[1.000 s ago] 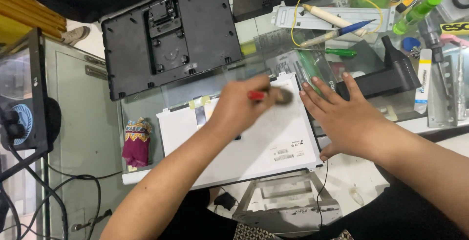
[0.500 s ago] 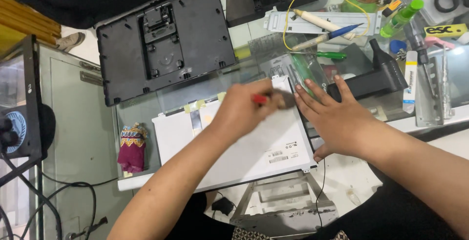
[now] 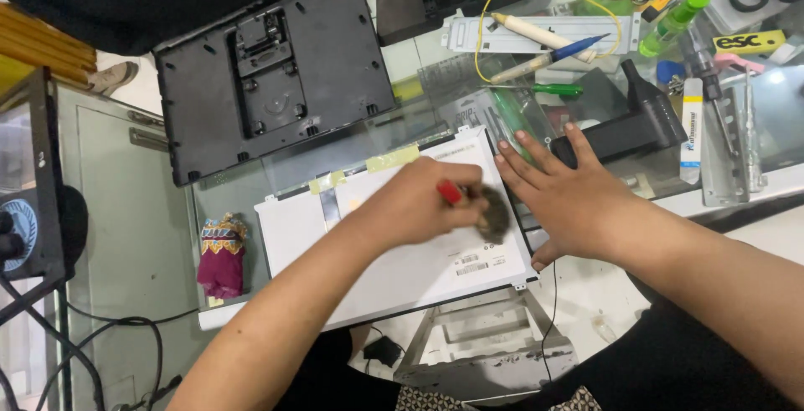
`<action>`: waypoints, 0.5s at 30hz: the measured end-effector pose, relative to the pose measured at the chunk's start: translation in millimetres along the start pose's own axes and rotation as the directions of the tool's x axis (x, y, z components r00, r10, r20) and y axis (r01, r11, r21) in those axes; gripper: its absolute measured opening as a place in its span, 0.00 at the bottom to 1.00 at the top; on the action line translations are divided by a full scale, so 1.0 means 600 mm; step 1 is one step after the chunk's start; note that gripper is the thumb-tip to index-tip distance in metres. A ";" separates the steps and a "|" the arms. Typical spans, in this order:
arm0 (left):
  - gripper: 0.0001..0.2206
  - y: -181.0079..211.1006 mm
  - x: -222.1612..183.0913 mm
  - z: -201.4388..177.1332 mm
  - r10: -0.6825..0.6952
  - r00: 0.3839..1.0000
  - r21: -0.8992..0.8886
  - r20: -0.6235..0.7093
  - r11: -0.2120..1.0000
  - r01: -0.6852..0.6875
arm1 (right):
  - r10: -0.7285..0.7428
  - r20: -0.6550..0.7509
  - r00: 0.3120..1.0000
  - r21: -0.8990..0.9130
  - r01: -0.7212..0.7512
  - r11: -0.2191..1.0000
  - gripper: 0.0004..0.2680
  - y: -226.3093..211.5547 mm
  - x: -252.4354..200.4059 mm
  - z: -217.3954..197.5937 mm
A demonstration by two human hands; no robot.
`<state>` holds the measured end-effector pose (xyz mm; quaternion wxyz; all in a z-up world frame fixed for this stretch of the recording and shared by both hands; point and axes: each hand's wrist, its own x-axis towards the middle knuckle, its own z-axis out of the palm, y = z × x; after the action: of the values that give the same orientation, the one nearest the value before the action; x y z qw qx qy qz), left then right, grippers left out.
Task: Repairing a laptop screen by checking components with probes, applying tape, and cleaning with a brush and cloth
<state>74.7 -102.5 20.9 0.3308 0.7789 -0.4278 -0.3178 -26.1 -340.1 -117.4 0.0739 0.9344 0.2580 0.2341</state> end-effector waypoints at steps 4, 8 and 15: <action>0.10 -0.016 0.010 -0.026 0.066 0.941 0.323 -0.332 0.945 0.048 | -0.028 0.888 0.458 0.082 -0.097 0.992 0.60 0.002 0.087 -0.106; 0.12 -0.017 0.008 -0.026 -0.038 0.993 0.156 -0.111 0.986 0.056 | -0.040 0.896 0.442 0.091 -0.096 0.991 0.61 0.001 0.088 -0.108; 0.08 -0.006 0.007 -0.029 0.104 0.992 -0.042 -0.066 0.993 -0.107 | 0.005 0.008 1.000 0.034 -0.006 0.999 0.71 -0.004 -0.007 0.002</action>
<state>91.6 -100.8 27.2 0.3780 0.7572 -0.4503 -0.2845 -29.9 -340.1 -120.7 0.0581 0.9371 0.2592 0.2263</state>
